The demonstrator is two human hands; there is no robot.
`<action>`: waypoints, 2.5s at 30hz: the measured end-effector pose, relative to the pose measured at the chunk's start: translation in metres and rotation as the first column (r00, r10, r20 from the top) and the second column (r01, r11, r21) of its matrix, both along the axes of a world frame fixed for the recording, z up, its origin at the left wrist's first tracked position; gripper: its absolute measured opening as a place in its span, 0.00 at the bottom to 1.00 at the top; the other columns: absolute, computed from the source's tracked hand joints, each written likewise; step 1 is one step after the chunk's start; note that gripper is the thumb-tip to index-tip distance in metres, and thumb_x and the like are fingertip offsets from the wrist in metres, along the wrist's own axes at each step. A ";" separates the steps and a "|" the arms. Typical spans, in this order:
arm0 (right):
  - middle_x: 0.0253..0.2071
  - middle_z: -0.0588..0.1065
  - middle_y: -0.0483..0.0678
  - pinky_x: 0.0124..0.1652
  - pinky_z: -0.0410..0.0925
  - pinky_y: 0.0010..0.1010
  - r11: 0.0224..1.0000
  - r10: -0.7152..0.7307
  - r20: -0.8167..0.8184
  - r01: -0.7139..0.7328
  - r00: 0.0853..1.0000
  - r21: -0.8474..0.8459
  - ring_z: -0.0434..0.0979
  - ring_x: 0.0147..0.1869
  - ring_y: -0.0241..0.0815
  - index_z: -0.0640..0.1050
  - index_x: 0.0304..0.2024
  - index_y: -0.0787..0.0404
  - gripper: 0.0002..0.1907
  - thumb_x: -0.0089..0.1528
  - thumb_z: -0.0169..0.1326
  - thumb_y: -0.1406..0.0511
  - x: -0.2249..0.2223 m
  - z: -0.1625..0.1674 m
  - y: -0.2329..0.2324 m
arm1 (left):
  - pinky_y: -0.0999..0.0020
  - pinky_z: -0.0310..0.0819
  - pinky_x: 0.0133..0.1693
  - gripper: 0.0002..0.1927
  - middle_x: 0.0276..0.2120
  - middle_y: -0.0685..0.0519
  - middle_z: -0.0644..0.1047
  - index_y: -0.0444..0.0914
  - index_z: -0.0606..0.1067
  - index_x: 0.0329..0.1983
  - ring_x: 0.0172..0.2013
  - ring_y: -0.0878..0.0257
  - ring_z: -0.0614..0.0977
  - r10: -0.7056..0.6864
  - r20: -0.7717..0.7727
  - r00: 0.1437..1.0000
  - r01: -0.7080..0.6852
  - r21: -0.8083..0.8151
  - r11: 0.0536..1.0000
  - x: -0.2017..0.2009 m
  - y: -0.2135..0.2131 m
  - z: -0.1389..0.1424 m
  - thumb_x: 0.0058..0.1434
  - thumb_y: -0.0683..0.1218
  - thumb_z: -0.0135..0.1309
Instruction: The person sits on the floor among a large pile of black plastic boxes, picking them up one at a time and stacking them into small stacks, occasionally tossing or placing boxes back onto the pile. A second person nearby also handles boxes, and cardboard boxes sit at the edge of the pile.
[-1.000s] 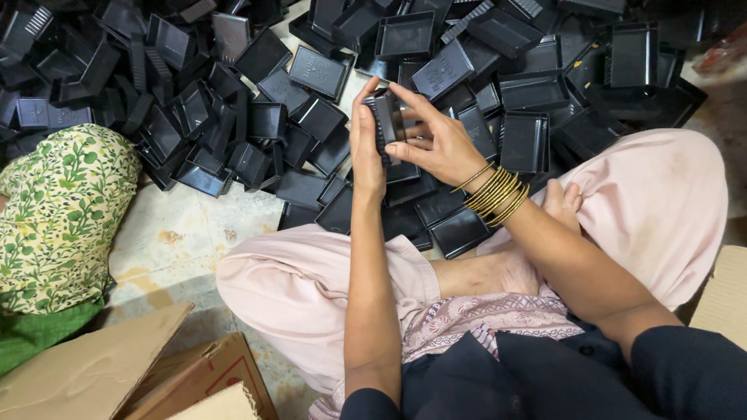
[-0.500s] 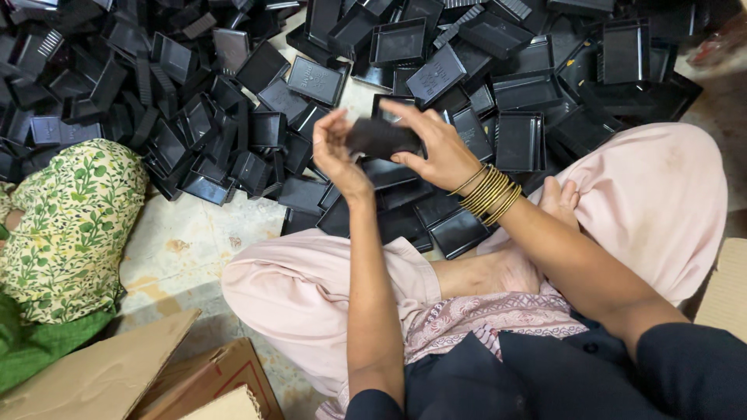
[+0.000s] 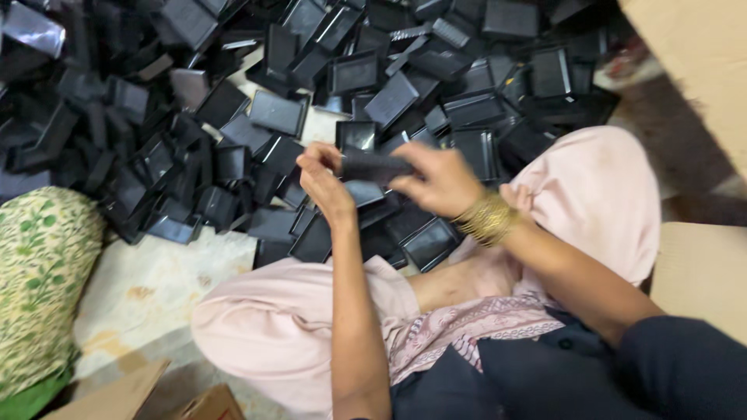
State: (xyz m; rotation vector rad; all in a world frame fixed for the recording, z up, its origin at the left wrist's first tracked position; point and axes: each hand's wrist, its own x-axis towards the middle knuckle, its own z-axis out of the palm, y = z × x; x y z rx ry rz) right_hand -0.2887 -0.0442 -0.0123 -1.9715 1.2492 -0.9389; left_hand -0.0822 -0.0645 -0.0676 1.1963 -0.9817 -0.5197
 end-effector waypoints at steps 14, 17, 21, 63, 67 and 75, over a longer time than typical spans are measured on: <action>0.41 0.78 0.50 0.41 0.73 0.32 0.647 -0.734 0.195 0.757 0.651 -0.094 0.80 0.40 0.42 0.78 0.45 0.64 0.11 0.66 0.62 0.64 -0.229 0.065 -0.071 | 0.72 0.66 0.33 0.29 0.34 0.54 0.73 0.40 0.71 0.47 0.29 0.66 0.73 0.117 -0.525 0.843 -0.162 -0.041 0.986 0.054 -0.014 -0.023 0.74 0.67 0.32; 0.41 0.79 0.50 0.43 0.74 0.33 0.888 -0.456 0.639 0.366 0.619 0.278 0.81 0.42 0.42 0.78 0.45 0.65 0.09 0.68 0.59 0.64 -0.160 0.057 -0.072 | 0.72 0.67 0.32 0.27 0.33 0.54 0.73 0.39 0.71 0.46 0.28 0.66 0.74 0.113 -0.543 0.832 -0.165 -0.048 0.985 0.063 -0.010 -0.022 0.75 0.65 0.33; 0.41 0.80 0.51 0.45 0.74 0.36 0.966 0.185 -0.112 -0.201 0.976 -0.162 0.82 0.44 0.47 0.82 0.46 0.58 0.08 0.64 0.58 0.66 -0.028 0.000 -0.053 | 0.73 0.67 0.30 0.17 0.32 0.54 0.73 0.40 0.71 0.45 0.27 0.66 0.74 0.124 -0.529 0.839 -0.149 -0.004 0.989 0.068 -0.008 -0.020 0.74 0.56 0.38; 0.61 0.69 0.49 0.59 0.72 0.33 0.908 0.211 0.517 -0.362 0.830 0.211 0.75 0.62 0.42 0.60 0.66 0.58 0.45 0.54 0.73 0.67 0.067 -0.035 -0.051 | 0.58 0.51 0.73 0.27 0.71 0.40 0.63 0.36 0.60 0.74 0.73 0.50 0.62 -0.303 -0.004 0.953 0.303 -0.025 0.953 0.007 0.003 0.008 0.81 0.57 0.37; 0.56 0.71 0.51 0.55 0.72 0.34 0.989 0.107 0.284 -0.132 0.953 0.072 0.75 0.58 0.43 0.63 0.63 0.59 0.46 0.50 0.76 0.66 0.074 -0.030 -0.042 | 0.59 0.54 0.71 0.29 0.66 0.41 0.63 0.35 0.60 0.72 0.68 0.50 0.65 -0.125 0.150 0.981 0.119 0.052 0.992 0.008 0.006 0.004 0.78 0.58 0.39; 0.56 0.73 0.51 0.54 0.74 0.36 0.881 0.042 0.616 -0.320 0.786 0.349 0.78 0.57 0.42 0.62 0.63 0.60 0.38 0.56 0.69 0.66 0.071 -0.042 -0.056 | 0.56 0.65 0.58 0.31 0.56 0.44 0.69 0.35 0.63 0.71 0.54 0.53 0.71 -0.258 -0.560 0.787 0.264 -0.072 0.962 0.017 0.001 -0.008 0.78 0.63 0.35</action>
